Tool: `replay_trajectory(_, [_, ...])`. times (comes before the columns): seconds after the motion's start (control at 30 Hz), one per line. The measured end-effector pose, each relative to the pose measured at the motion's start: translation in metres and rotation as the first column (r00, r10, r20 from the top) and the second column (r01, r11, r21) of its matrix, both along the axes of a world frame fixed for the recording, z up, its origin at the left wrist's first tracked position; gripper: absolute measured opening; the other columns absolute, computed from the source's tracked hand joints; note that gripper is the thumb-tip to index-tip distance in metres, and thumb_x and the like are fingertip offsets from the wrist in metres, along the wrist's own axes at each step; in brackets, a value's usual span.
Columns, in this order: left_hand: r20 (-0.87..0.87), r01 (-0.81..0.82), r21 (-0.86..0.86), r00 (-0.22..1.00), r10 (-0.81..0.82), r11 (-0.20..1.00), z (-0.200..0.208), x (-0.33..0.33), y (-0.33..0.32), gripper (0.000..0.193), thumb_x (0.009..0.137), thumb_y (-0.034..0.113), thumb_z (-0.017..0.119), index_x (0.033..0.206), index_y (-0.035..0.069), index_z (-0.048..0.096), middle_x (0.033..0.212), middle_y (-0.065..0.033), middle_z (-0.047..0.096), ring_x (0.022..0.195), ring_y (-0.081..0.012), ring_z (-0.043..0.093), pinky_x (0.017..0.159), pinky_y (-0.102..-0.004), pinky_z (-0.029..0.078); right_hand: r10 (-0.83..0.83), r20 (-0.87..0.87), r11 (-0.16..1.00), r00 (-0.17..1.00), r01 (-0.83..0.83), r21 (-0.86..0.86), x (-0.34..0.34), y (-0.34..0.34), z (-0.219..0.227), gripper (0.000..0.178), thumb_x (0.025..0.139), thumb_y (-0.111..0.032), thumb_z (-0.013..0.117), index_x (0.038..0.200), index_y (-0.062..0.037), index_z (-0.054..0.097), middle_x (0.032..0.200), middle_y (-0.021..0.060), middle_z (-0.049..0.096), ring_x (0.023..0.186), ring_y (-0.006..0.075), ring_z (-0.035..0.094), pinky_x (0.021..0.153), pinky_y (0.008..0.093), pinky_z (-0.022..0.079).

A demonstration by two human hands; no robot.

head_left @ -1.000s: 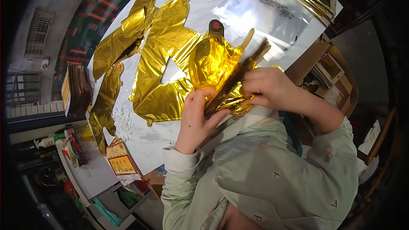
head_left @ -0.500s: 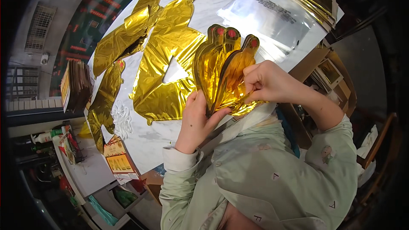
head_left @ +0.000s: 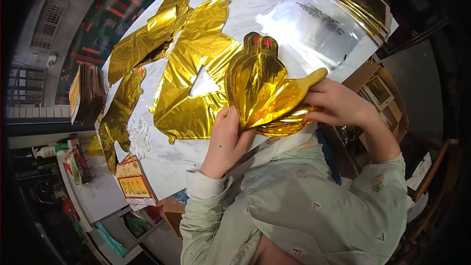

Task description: Folding a gold foil letter-shaped balloon on a marble table.

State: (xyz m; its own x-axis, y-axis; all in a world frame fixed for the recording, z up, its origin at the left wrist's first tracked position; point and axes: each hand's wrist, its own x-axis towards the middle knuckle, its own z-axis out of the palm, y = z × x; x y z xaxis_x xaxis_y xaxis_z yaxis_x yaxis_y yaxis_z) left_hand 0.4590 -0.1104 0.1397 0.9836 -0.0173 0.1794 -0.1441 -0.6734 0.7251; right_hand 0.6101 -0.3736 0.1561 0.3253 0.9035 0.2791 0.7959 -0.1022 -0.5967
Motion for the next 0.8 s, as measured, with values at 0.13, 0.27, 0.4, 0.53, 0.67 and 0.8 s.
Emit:
replay_trajectory(0.13, [-0.013, -0.017, -0.001, 1.000, 0.017, 1.000, -0.001, -0.003, 0.001, 0.035, 0.083, 0.001, 0.065, 0.117, 0.000, 0.057, 0.098, -0.0204, 0.061, 0.098, -0.0441, 0.054, 0.089, -0.0469, 0.045, -0.063, -0.026, 0.996, 0.998, 0.062, -0.067, 0.001, -0.013, -0.007, 0.017, 0.083, -0.009, 0.076, 0.098, -0.0049, 0.071, 0.108, 0.0136, 0.068, 0.103, 0.0381, 0.064, 0.088, 0.0428, 0.053])
replay_trajectory(0.27, [-0.001, -0.003, 0.007, 1.000, 0.003, 1.000, 0.003, -0.002, -0.001, 0.033, 0.087, 0.002, 0.065, 0.119, 0.000, 0.057, 0.100, -0.0198, 0.062, 0.099, -0.0438, 0.054, 0.089, -0.0469, 0.045, -0.187, 0.007, 0.982, 0.982, 0.186, 0.023, 0.002, 0.000, -0.009, 0.018, 0.082, -0.011, 0.078, 0.097, -0.0036, 0.071, 0.093, 0.0145, 0.070, 0.083, 0.0368, 0.068, 0.075, 0.0421, 0.055])
replay_trajectory(0.4, [-0.027, -0.012, -0.014, 1.000, 0.012, 1.000, 0.002, 0.000, -0.001, 0.028, 0.092, 0.004, 0.063, 0.119, 0.000, 0.057, 0.103, -0.0200, 0.062, 0.099, -0.0440, 0.054, 0.088, -0.0467, 0.045, -0.235, 0.010, 0.968, 0.972, 0.235, -0.093, 0.009, 0.012, -0.015, 0.023, 0.083, -0.022, 0.083, 0.086, -0.0007, 0.074, 0.081, 0.0142, 0.070, 0.073, 0.0347, 0.069, 0.065, 0.0399, 0.053])
replay_trajectory(0.53, [-0.011, -0.016, -0.013, 1.000, 0.016, 1.000, -0.002, -0.002, 0.000, 0.027, 0.094, 0.004, 0.063, 0.119, 0.000, 0.057, 0.103, -0.0201, 0.061, 0.098, -0.0440, 0.054, 0.087, -0.0468, 0.045, -0.172, -0.035, 0.985, 0.984, 0.173, 0.028, 0.014, 0.013, -0.020, 0.027, 0.087, -0.030, 0.079, 0.088, -0.0032, 0.072, 0.073, 0.0123, 0.067, 0.070, 0.0295, 0.068, 0.062, 0.0376, 0.052])
replay_trajectory(0.67, [-0.040, -0.038, -0.022, 0.999, 0.037, 0.999, -0.001, -0.001, -0.001, 0.024, 0.095, 0.003, 0.060, 0.119, 0.000, 0.057, 0.101, -0.0196, 0.061, 0.097, -0.0433, 0.054, 0.086, -0.0470, 0.045, -0.140, -0.242, 0.980, 0.960, 0.170, 0.106, 0.025, -0.009, -0.020, 0.022, 0.088, -0.021, 0.079, 0.098, -0.0025, 0.073, 0.078, 0.0092, 0.070, 0.069, 0.0222, 0.068, 0.064, 0.0348, 0.052])
replay_trajectory(0.8, [-0.022, -0.008, -0.029, 1.000, 0.008, 1.000, 0.001, 0.000, 0.000, 0.022, 0.096, 0.003, 0.059, 0.118, 0.001, 0.057, 0.100, -0.0190, 0.060, 0.098, -0.0424, 0.053, 0.086, -0.0464, 0.045, -0.104, -0.449, 0.984, 0.887, 0.157, 0.083, 0.018, -0.025, -0.003, 0.029, 0.082, -0.010, 0.084, 0.105, 0.0014, 0.070, 0.099, 0.0093, 0.072, 0.084, 0.0194, 0.070, 0.075, 0.0322, 0.055])
